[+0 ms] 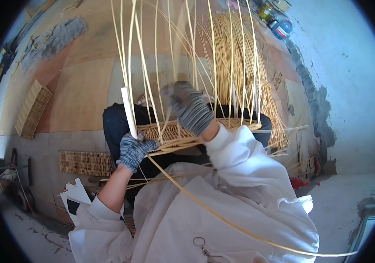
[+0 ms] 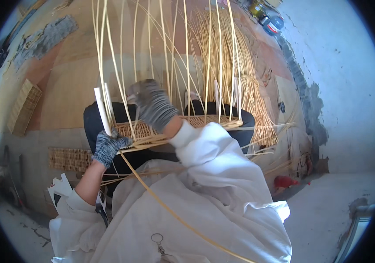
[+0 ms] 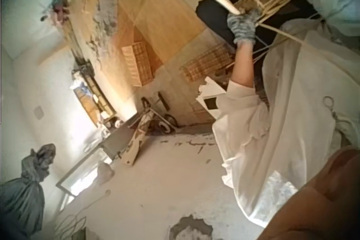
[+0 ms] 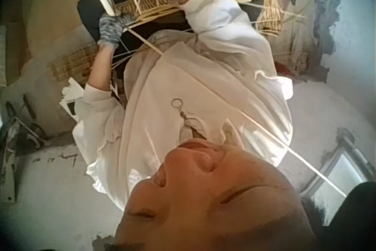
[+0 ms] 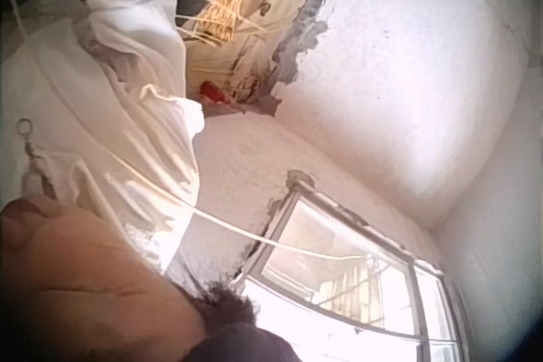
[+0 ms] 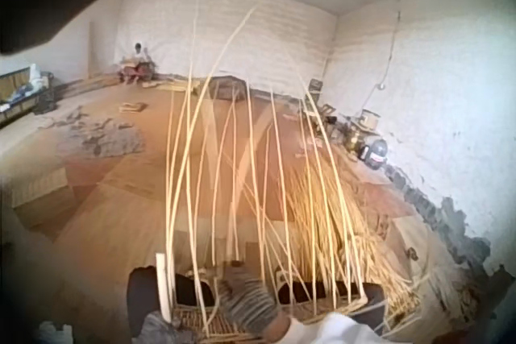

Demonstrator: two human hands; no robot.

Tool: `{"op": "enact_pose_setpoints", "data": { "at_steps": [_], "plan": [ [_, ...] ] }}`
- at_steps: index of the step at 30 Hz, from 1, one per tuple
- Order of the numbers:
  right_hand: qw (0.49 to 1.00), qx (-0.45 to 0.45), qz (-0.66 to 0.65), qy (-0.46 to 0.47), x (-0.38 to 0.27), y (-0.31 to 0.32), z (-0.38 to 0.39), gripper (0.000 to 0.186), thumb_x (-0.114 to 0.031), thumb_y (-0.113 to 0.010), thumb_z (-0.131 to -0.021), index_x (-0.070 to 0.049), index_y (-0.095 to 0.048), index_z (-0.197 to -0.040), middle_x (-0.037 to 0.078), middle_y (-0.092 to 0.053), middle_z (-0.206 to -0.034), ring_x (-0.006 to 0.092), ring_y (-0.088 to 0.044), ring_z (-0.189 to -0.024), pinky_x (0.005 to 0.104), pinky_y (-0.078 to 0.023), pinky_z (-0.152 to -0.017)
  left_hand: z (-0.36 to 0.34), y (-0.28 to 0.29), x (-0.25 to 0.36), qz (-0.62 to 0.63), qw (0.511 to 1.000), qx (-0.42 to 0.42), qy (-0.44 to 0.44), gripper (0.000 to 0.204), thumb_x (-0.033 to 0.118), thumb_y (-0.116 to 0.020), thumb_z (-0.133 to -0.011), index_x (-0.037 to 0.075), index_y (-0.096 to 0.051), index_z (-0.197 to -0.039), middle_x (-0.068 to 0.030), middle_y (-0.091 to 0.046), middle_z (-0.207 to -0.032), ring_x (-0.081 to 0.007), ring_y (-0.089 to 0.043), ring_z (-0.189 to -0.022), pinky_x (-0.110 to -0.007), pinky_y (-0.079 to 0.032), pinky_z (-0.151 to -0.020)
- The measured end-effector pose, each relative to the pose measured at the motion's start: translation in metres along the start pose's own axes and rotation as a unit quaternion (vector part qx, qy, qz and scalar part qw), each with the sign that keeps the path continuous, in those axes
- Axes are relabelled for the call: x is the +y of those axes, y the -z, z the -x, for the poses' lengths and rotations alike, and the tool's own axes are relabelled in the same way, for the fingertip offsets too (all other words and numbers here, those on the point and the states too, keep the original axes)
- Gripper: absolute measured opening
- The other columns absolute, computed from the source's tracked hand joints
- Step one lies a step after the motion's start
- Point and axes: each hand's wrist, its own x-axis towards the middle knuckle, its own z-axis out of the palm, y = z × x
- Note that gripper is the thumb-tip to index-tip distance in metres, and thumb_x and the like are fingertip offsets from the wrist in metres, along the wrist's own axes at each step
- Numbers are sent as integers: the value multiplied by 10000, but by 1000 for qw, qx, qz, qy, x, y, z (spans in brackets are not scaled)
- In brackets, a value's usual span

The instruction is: The person weaves a basket using thin wooden strips. They sit on the floor and interlace the strips through a vertical frame, using both hands to pull and tighten the weave. The basket gradually takes shape as the weaving progresses.

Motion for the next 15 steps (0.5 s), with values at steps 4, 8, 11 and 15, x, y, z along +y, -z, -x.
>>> {"op": "enact_pose_setpoints", "data": {
  "at_steps": [4, 8, 11, 15],
  "plan": [
    [952, 42, -93, -289, -16, 6, -28, 569, 1, -521, -764, -83, -425, -1319, 140, -604, -997, 236, -610, -763, 308, -517, -721, 4, 3, 7, 121, 991, -49, -1, 383, 46, -814, -631, 90, -439, -691, 20, -499, -632, -75, -520, -606, -236, -498, -581],
    [991, -10, -39, -127, -53, 15, -20, 800, -12, -557, -764, -161, -162, -1444, 186, -553, -1186, 254, -646, -787, 296, -527, -759, 14, 9, 21, 179, 982, -50, 25, 343, 16, -759, -709, 110, -429, -710, 44, -487, -686, -74, -520, -675, -232, -505, -666],
    [945, -119, -275, -129, -59, 42, -8, 774, -32, -567, -789, -160, -173, -1442, 182, -506, -1271, 226, -620, -943, 311, -516, -794, 15, 4, 9, 166, 985, -34, -2, 375, -5, -765, -694, 127, -414, -703, 42, -487, -684, -63, -519, -663, -231, -504, -647],
    [970, -16, -220, 105, -30, 48, 16, 567, -75, -562, -848, -104, -344, -1371, 117, -599, -1098, 220, -583, -1002, 269, -492, -827, 16, -6, 12, 142, 989, -16, -40, 412, -24, -780, -664, 137, -402, -696, 38, -487, -673, -56, -503, -635, -224, -498, -625]
  ]
}}
